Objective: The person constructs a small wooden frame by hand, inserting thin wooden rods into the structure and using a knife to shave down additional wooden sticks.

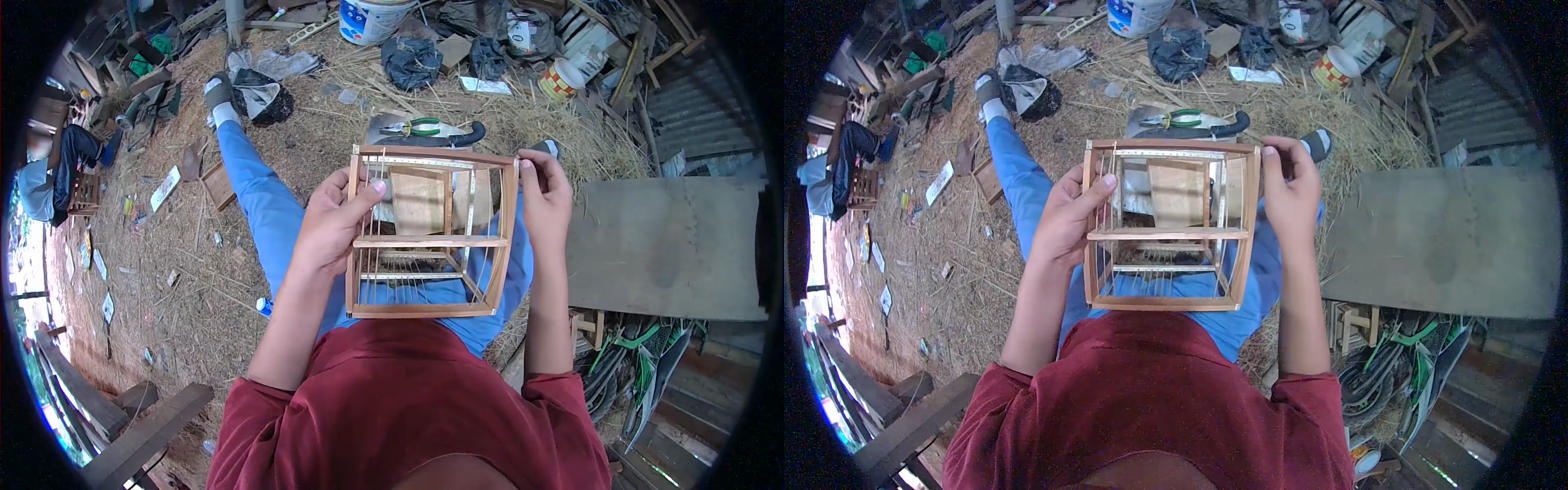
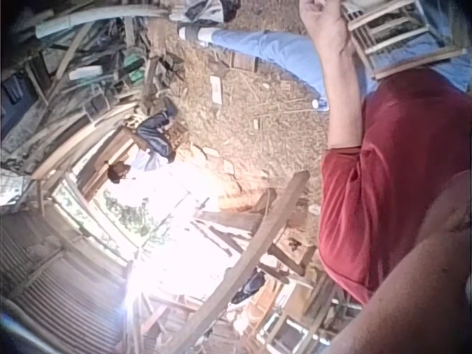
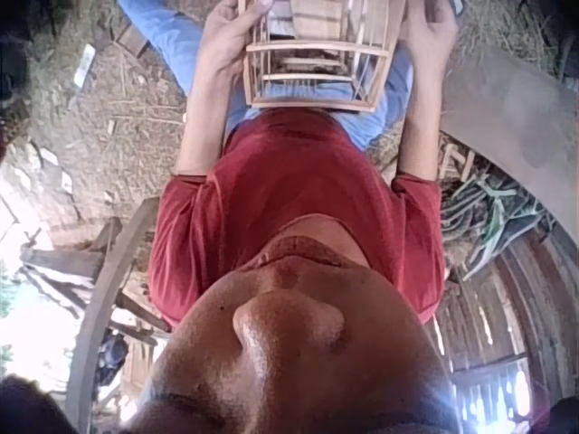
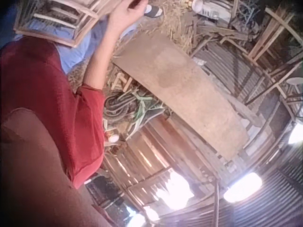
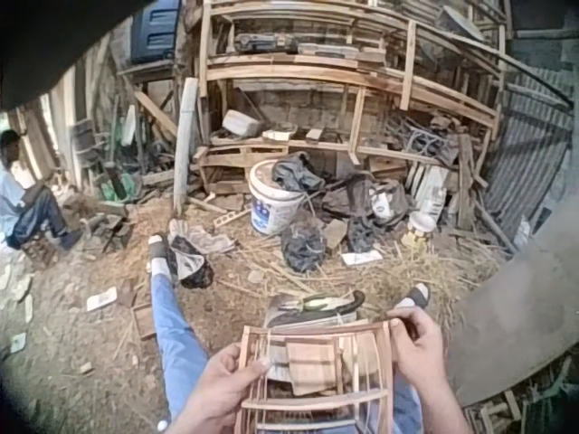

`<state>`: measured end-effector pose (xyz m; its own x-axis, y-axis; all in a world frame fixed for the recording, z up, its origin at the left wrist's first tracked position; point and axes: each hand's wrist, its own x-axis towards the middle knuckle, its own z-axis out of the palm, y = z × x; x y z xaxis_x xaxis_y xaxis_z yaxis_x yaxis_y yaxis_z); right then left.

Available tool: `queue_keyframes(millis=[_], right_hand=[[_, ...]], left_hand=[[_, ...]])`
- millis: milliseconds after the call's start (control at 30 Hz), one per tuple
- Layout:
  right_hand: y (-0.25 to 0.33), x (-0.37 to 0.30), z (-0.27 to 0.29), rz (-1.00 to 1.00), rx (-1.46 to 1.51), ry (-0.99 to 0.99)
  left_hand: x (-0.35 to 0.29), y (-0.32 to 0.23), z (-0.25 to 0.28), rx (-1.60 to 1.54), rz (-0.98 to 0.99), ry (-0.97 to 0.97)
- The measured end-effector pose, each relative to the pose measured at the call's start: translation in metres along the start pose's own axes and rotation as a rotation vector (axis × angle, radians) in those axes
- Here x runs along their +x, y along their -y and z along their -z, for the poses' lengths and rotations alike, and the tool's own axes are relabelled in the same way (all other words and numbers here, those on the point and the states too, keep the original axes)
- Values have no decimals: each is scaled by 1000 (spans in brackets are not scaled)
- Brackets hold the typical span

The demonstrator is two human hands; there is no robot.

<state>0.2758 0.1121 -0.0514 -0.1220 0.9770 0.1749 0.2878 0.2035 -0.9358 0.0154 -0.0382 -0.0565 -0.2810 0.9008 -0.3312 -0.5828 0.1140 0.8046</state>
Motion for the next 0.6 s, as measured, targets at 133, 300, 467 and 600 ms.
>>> queue_keyframes(millis=[133,300,467,600], right_hand=[[57,-25,-5,272,-176,-11],[78,-48,-18,355,-158,151],[88,-62,-50,215,-21,371],[87,-63,-64,111,64,355]], left_hand=[[-6,-4,-2,22,-20,-20],[-22,-9,-6,-64,-31,-29],[-37,-5,-25,-59,-100,-3],[-39,4,-35,-94,-178,-21]])
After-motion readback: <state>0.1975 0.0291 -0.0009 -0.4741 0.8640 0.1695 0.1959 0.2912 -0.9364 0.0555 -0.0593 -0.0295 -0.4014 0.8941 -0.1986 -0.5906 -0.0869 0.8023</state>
